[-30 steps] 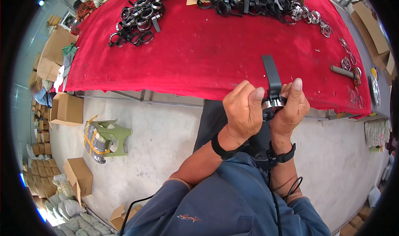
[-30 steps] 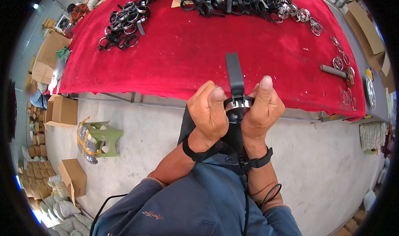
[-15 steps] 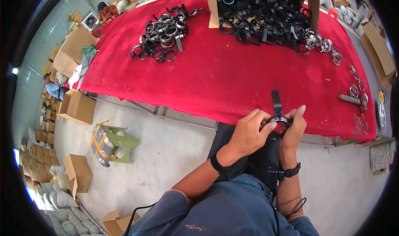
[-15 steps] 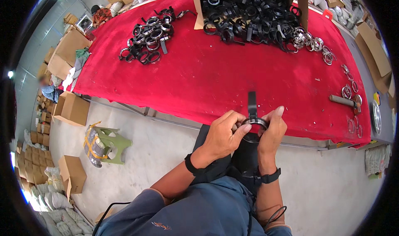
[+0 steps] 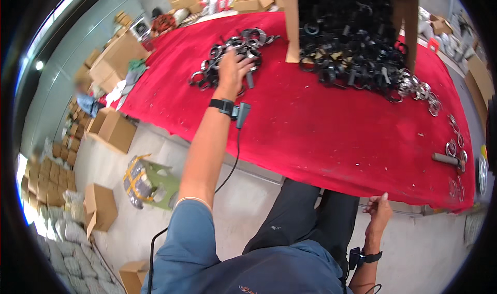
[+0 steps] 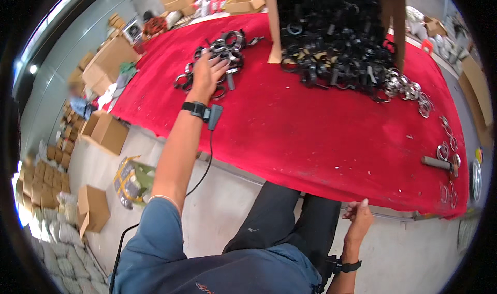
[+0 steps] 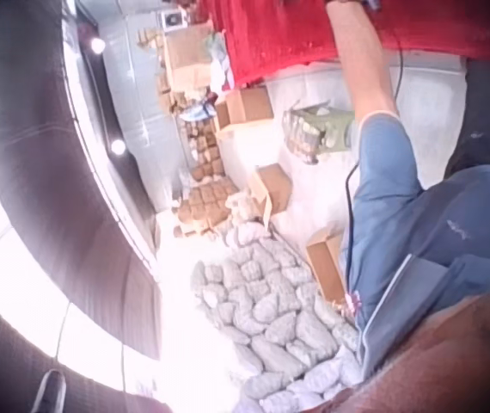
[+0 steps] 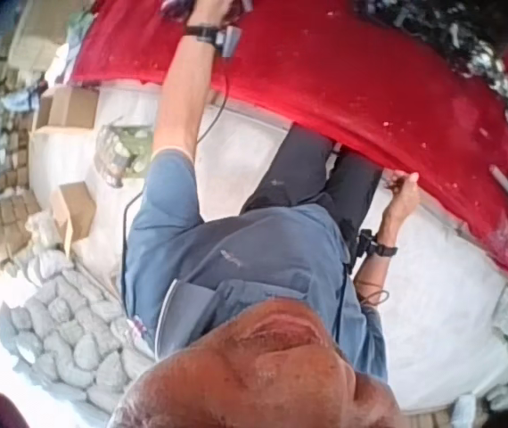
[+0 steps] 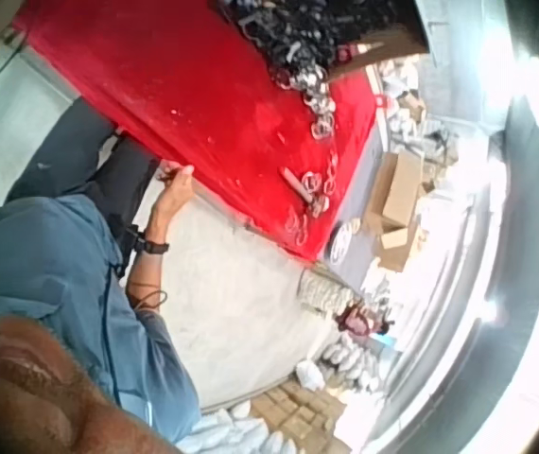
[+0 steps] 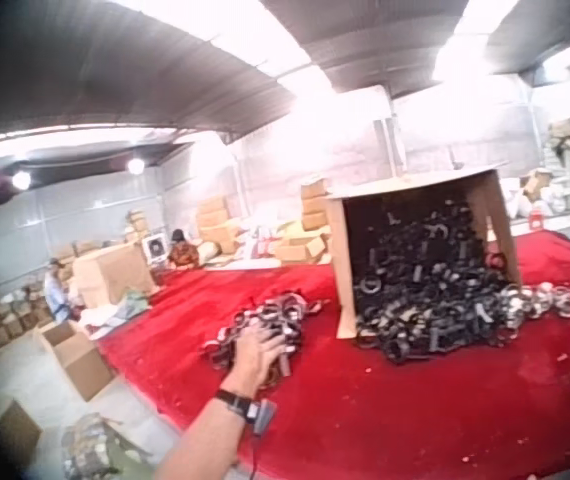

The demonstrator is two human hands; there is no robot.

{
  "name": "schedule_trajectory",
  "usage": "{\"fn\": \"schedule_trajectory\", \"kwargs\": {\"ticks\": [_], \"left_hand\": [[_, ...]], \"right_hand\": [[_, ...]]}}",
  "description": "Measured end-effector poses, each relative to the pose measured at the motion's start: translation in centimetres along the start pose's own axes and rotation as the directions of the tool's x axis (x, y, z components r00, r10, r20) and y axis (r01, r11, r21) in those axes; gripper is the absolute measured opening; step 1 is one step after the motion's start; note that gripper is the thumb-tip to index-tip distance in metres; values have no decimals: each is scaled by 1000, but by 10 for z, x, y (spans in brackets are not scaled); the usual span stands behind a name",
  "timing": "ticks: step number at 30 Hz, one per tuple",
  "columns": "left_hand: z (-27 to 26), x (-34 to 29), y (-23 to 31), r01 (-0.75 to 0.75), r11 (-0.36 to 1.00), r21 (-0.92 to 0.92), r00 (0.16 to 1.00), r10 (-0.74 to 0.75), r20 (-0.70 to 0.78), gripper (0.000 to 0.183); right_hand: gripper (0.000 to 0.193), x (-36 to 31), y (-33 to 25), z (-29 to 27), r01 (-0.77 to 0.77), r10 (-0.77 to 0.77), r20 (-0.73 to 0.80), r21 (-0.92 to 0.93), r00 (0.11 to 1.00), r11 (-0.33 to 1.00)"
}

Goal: Assemble black plastic rings with metal inner components.

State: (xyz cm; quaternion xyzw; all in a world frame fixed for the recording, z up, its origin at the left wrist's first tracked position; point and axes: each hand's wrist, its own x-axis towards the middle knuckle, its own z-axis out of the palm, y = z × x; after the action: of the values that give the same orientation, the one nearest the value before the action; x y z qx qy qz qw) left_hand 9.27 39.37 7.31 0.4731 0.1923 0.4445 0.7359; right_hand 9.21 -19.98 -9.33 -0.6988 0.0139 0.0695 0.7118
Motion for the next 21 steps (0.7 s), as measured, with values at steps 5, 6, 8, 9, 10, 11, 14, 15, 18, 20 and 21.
{"fn": "schedule_trajectory", "kwargs": {"ticks": [5, 6, 8, 9, 10, 11, 14, 15, 18, 20, 21], "left_hand": [[7, -2, -61, 81, 909, 409, 992, -111, 51, 37], [21, -13, -82, 76, 870, 487, 985, -141, 98, 36], [45, -25, -121, 78, 811, 579, 975, -183, 125, 46], [53, -28, -136, 27, 772, 635, 971, -170, 165, 54], [60, -27, -149, -25, 728, 685, 966, -158, 204, 61], [66, -21, -158, -26, 733, 679, 963, -163, 213, 61], [99, -13, -164, -221, 504, 835, 947, -94, 307, 76], [109, -5, -166, -346, 382, 857, 920, -39, 389, 82], [119, 35, -194, -532, 232, 815, 843, 54, 535, 84], [138, 49, -216, -503, 331, 799, 851, 27, 525, 78], [135, 59, -222, -449, 355, 820, 876, -6, 483, 74]], "right_hand": [[64, 8, -7, 8, 4, -5, 50, 23, 999, 1000], [64, 13, -13, 4, 34, -34, 49, 7, 998, 999], [63, 25, -22, -6, 52, -51, -9, 2, 999, 999], [63, 32, -28, -10, 62, -62, -44, -2, 997, 998], [63, 43, -37, -14, 66, -66, -58, -7, 996, 998], [58, 61, -51, -17, 135, -136, -6, -116, 991, 984], [41, 130, -95, -25, 192, -169, 90, -450, 981, 872], [34, 161, -105, -23, 341, -326, 125, -520, 937, 783], [35, 272, -136, -12, 585, -536, 315, -664, 783, 466], [56, 353, -149, -7, 646, -579, 472, -752, 665, 130], [67, 388, -158, 8, 688, -526, 543, -717, 655, 118]]}}
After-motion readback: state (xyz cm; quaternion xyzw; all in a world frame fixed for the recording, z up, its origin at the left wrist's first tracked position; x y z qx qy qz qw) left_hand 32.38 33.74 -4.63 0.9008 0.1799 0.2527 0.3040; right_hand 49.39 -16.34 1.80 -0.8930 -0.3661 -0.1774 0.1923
